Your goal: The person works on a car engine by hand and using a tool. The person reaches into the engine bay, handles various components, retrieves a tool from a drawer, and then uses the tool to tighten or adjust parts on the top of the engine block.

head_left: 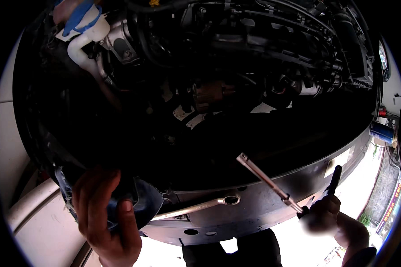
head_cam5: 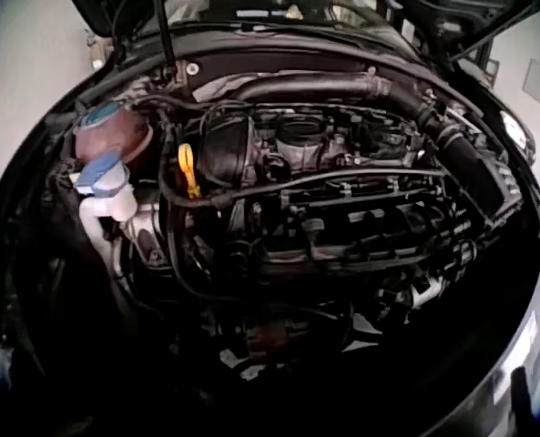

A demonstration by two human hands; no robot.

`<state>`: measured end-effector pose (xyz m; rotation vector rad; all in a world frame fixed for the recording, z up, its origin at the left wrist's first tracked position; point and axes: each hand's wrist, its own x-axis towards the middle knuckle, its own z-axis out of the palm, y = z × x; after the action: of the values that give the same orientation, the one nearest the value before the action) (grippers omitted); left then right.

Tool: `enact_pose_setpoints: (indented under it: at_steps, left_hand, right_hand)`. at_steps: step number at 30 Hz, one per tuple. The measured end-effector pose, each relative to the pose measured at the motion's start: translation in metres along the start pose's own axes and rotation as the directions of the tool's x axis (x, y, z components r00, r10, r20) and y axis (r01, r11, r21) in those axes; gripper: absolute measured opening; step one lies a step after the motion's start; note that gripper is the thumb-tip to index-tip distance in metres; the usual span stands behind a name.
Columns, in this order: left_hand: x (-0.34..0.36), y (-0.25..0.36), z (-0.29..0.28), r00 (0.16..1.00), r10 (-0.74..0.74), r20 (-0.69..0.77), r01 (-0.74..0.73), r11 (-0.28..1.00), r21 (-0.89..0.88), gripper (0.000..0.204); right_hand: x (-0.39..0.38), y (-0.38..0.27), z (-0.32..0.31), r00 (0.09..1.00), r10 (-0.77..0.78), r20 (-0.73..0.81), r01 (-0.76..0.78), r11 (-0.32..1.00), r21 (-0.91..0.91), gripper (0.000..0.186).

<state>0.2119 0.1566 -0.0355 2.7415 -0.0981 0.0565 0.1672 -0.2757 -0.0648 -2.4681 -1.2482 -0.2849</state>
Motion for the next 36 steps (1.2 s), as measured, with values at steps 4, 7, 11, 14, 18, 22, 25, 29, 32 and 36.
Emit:
enact_pose_setpoints:
  at_steps: [4, 7, 11, 14, 18, 22, 25, 29, 32, 36]
  left_hand:
    - [-0.016, -0.021, 0.014, 0.996, 0.068, -0.058, -0.060, 0.990, 0.127, 0.046]
    - [-0.014, -0.024, 0.044, 0.998, 0.008, 0.065, -0.022, 0.978, 0.206, 0.050]
    - [-0.016, -0.029, 0.042, 1.000, -0.006, 0.025, 0.000, 0.973, 0.230, 0.062]
    - [-0.015, -0.023, 0.037, 0.990, 0.120, -0.068, -0.105, 0.976, 0.191, 0.054]
    - [-0.019, -0.023, 0.043, 1.000, -0.004, 0.030, -0.002, 0.981, 0.195, 0.052]
    - [-0.006, -0.017, 0.039, 0.995, 0.074, -0.063, -0.063, 0.985, 0.159, 0.053]
    - [-0.003, -0.016, 0.036, 0.996, 0.067, -0.062, -0.060, 0.992, 0.109, 0.052]
    - [0.019, 0.009, 0.028, 0.990, -0.115, 0.081, 0.115, 0.993, 0.012, 0.063]
    - [0.041, 0.019, 0.040, 0.938, 0.306, 0.165, -0.249, 0.923, -0.295, 0.025]
    - [0.047, 0.038, 0.047, 0.912, 0.343, 0.224, -0.251, 0.900, -0.355, 0.043]
  right_hand:
    - [0.004, -0.005, 0.026, 0.999, -0.055, -0.004, 0.055, 0.998, 0.017, 0.049]
    - [0.001, -0.008, 0.032, 0.999, -0.036, 0.016, 0.036, 0.999, -0.031, 0.048]
    - [0.000, -0.007, 0.038, 0.999, -0.022, -0.033, 0.021, 0.999, -0.029, 0.039]
    - [0.001, -0.004, 0.049, 0.998, -0.002, -0.058, 0.002, 1.000, -0.011, 0.031]
    - [0.014, -0.017, 0.018, 0.975, 0.058, 0.215, -0.077, 0.994, 0.083, 0.019]
    - [0.016, 0.001, 0.016, 0.826, -0.143, 0.545, -0.074, 0.931, 0.356, 0.024]
    - [0.021, -0.007, 0.037, 0.977, -0.013, 0.211, -0.049, 0.957, 0.286, 0.027]
    - [0.026, -0.012, 0.034, 0.985, 0.175, 0.016, -0.175, 0.973, 0.148, 0.031]
    - [0.047, -0.009, 0.026, 0.980, 0.194, 0.049, -0.199, 0.971, 0.135, 0.030]
    - [0.066, 0.010, 0.012, 0.958, 0.272, 0.093, -0.287, 0.917, 0.277, 0.034]
